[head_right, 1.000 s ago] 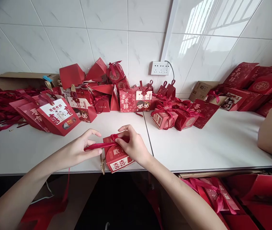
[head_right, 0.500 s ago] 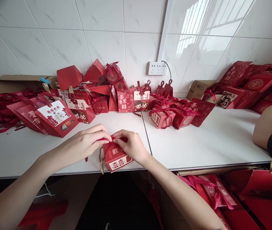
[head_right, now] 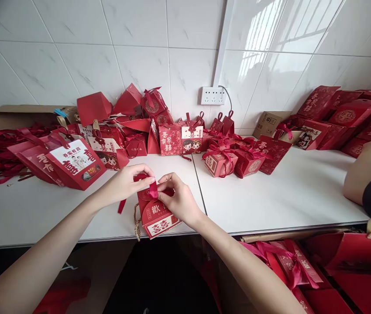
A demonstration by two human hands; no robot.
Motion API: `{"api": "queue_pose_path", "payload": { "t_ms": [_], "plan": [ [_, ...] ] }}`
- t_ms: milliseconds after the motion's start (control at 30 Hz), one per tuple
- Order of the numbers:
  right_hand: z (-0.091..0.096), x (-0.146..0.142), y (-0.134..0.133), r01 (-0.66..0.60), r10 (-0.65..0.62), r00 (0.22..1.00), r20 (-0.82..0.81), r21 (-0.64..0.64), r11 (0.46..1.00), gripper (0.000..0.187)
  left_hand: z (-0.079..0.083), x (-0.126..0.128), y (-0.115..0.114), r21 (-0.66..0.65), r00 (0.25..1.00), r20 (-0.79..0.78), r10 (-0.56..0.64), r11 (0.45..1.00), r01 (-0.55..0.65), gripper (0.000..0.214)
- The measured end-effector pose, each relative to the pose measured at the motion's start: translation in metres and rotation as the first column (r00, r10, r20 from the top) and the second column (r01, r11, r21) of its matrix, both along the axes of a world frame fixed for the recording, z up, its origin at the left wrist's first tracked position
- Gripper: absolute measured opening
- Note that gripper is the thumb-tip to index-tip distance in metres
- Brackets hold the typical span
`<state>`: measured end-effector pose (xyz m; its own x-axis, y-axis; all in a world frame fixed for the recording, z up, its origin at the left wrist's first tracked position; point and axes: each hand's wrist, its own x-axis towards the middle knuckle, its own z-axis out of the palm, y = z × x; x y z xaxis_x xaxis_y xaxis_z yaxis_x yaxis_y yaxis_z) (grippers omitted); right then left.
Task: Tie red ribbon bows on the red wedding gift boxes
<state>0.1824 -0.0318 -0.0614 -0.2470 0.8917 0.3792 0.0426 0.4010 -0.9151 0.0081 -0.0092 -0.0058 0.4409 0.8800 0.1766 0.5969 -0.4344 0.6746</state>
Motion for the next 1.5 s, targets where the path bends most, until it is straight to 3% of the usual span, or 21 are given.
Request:
{"api": "queue_pose_path", "payload": {
  "t_ms": [233, 500, 767, 967, 1100, 1200, 1333, 1500],
  "plan": [
    [-0.003, -0.001, 0.000, 0.067, -0.067, 0.997, -0.038, -0.023, 0.998, 0.023, -0.026, -0.007, -0.003, -0.023, 0.997, 0.070, 0.011, 1.000, -0.009, 0.016],
    [-0.001, -0.002, -0.003, 0.108, -0.108, 0.994, 0.011, 0.018, 0.994, 0.012, -0.030, -0.004, -0.022, 0.107, 0.999, 0.013, -0.050, 0.993, 0.049, 0.018],
    [0.001, 0.001, -0.003, 0.124, -0.127, 0.990, 0.062, 0.046, 0.991, 0.007, -0.049, 0.014, -0.030, -0.034, 0.952, 0.283, 0.115, 0.993, -0.110, 0.024],
    [0.002, 0.005, 0.001, 0.106, -0.116, 0.985, 0.130, 0.087, 0.991, 0.005, -0.049, 0.011, -0.028, -0.125, 0.927, 0.371, 0.062, 0.992, -0.016, 0.028],
    [0.003, 0.005, 0.001, 0.106, -0.131, 0.974, 0.186, 0.142, 0.984, 0.002, -0.047, 0.012, -0.025, -0.168, 0.912, 0.396, 0.107, 0.985, -0.042, 0.033],
    [0.004, 0.009, -0.003, 0.112, -0.168, 0.961, 0.218, 0.245, 0.963, 0.004, -0.048, 0.014, -0.023, -0.183, 0.900, 0.414, 0.137, 0.981, -0.065, 0.035],
    [0.006, 0.016, -0.010, 0.040, -0.216, 0.913, 0.347, 0.451, 0.892, 0.005, -0.049, 0.014, -0.024, -0.223, 0.880, 0.449, 0.154, 0.973, -0.056, 0.037],
    [0.006, 0.017, -0.012, 0.029, -0.324, 0.850, 0.416, 0.577, 0.816, 0.007, -0.046, 0.013, -0.025, -0.279, 0.869, 0.467, 0.164, 0.960, -0.032, 0.036]
  ]
}}
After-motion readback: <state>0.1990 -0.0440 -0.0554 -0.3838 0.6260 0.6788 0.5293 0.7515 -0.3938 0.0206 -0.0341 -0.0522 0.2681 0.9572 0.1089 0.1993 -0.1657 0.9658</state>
